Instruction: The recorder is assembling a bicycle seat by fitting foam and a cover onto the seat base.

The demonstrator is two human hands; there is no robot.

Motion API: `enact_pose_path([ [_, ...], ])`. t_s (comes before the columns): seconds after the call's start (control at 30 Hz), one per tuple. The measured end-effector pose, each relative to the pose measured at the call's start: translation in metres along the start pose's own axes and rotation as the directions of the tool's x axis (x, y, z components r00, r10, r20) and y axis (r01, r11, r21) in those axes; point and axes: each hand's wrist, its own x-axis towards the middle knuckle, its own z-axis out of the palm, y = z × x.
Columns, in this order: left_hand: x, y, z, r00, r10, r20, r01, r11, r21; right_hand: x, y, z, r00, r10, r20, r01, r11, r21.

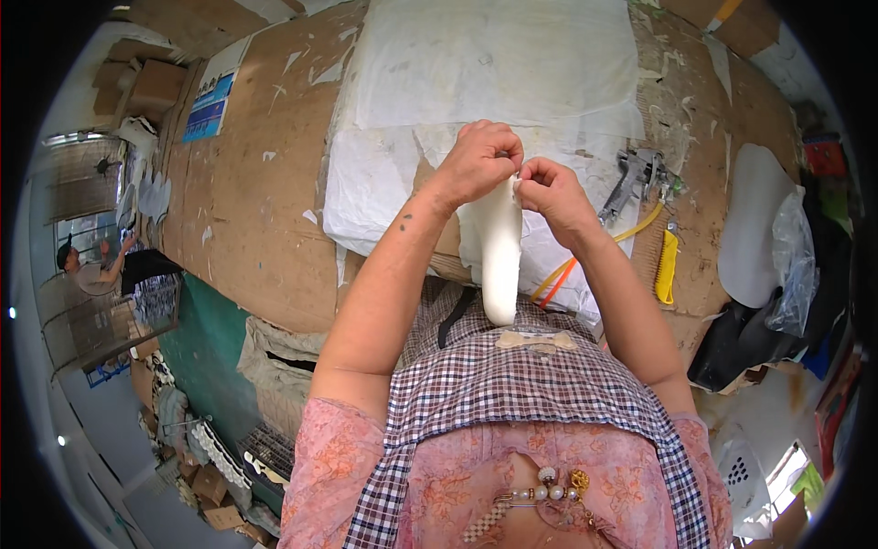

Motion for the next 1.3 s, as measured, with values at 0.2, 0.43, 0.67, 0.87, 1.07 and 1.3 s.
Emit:
enact_pose_path([
  [0.2,-0.001,0.006,0.002,0.998,-0.021,-0.054,0.015,0.995,-0.096,0.008,-0.007,-0.009,0.989,0.075,0.125,-0.077,0.997,0.011],
  [0.43,-0.003,0.008,-0.007,0.995,-0.095,-0.024,0.083,0.948,-0.308,0.003,-0.006,-0.015,0.983,0.066,0.171,-0.094,0.983,0.159],
  [0.67,0.001,0.009,0.002,0.993,-0.101,-0.066,0.086,0.975,-0.204,0.004,-0.005,-0.019,0.989,0.037,0.141,-0.057,0.989,0.139],
  [0.87,0.000,0.009,0.006,0.987,-0.120,-0.106,0.106,0.985,-0.135,-0.003,-0.005,-0.014,0.994,-0.026,0.108,0.024,1.000,0.017],
  [1.07,-0.018,-0.001,0.011,0.901,-0.183,-0.393,-0.053,0.853,-0.519,-0.006,0.002,-0.009,0.987,-0.120,0.102,0.123,0.992,-0.023],
  [1.3,-0.093,0.021,0.072,0.747,-0.484,-0.456,0.323,0.863,-0.388,-0.005,0.000,-0.005,0.965,-0.259,0.030,0.260,0.948,-0.183],
])
